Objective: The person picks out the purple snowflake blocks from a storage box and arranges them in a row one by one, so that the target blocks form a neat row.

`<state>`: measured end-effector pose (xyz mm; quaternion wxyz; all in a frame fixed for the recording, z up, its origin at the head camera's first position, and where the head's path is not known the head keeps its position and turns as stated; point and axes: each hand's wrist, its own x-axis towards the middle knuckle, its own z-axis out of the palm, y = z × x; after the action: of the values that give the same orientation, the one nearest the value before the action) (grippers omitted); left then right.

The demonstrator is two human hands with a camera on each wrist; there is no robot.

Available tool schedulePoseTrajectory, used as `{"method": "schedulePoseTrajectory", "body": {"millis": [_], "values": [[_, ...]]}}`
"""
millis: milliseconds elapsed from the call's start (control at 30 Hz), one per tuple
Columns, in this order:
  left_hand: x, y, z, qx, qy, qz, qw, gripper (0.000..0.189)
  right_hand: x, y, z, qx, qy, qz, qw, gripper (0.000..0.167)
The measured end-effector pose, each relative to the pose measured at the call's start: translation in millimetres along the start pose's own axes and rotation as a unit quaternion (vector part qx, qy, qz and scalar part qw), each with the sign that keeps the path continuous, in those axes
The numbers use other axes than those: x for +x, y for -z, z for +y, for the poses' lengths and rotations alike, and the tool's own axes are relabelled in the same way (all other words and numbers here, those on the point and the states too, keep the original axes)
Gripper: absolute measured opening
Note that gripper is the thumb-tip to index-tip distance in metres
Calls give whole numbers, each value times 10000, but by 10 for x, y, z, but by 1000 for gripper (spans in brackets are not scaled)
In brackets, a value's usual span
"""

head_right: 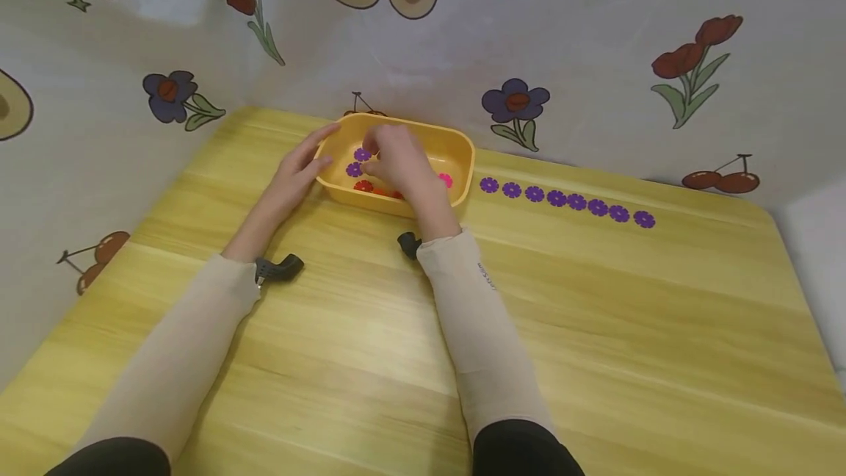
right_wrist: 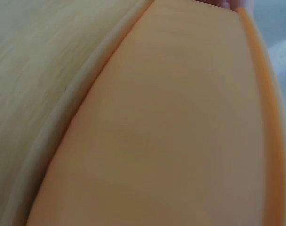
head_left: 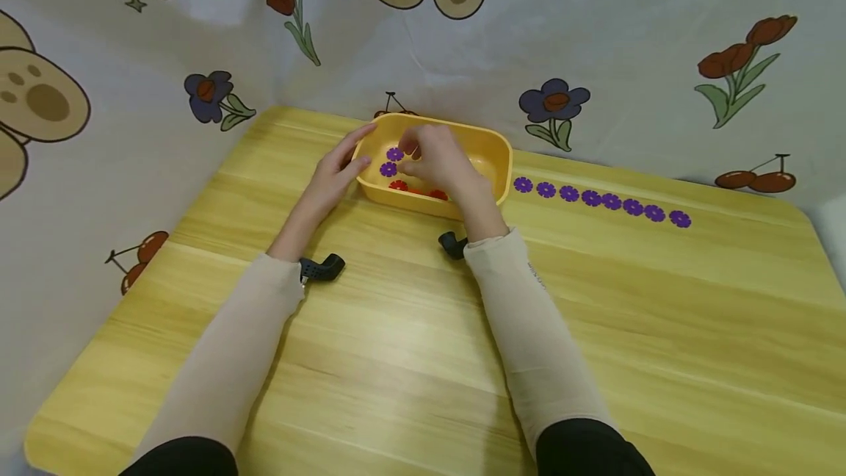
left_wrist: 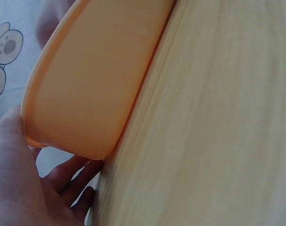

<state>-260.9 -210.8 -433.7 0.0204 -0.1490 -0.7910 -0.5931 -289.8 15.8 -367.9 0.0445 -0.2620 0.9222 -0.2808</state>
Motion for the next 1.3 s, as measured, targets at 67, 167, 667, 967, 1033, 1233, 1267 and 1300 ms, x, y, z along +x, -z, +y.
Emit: {"method": "schedulePoseTrajectory", "body": {"millis": [67, 167, 667, 967, 1033, 1233, 1267, 1300], "values": [[-11, -23, 15, -26, 37, -46, 10000, 56, 37, -60, 2, -69, 15, -20, 10000, 29], [-44, -57, 108, 17, 62, -105, 9999, 56, 88, -132, 4, -135, 48, -97, 9999, 29], [-119, -30, 389, 126, -125, -66, 9998, 54, 224, -226, -76, -380, 254, -287, 9985, 18], [-81, -4, 162, 123, 6, -17, 9999, 55, 197, -258, -79, -328, 166, -317, 9988, 23], [-71, -4, 72, 121, 6, 11, 9999, 55, 192, -276, -70, -305, 162, -381, 9987, 23], [-16, -6, -19, 269, -107, 82, 9995, 55, 197, -279, -62, -246, 154, -238, 9993, 18], [-11, -7, -24, 272, -118, 66, 9995, 55, 194, -276, -59, -262, 140, -223, 9993, 18], [-9, -7, -28, 281, -113, 54, 9995, 54, 189, -274, -52, -273, 128, -223, 9993, 19]]}}
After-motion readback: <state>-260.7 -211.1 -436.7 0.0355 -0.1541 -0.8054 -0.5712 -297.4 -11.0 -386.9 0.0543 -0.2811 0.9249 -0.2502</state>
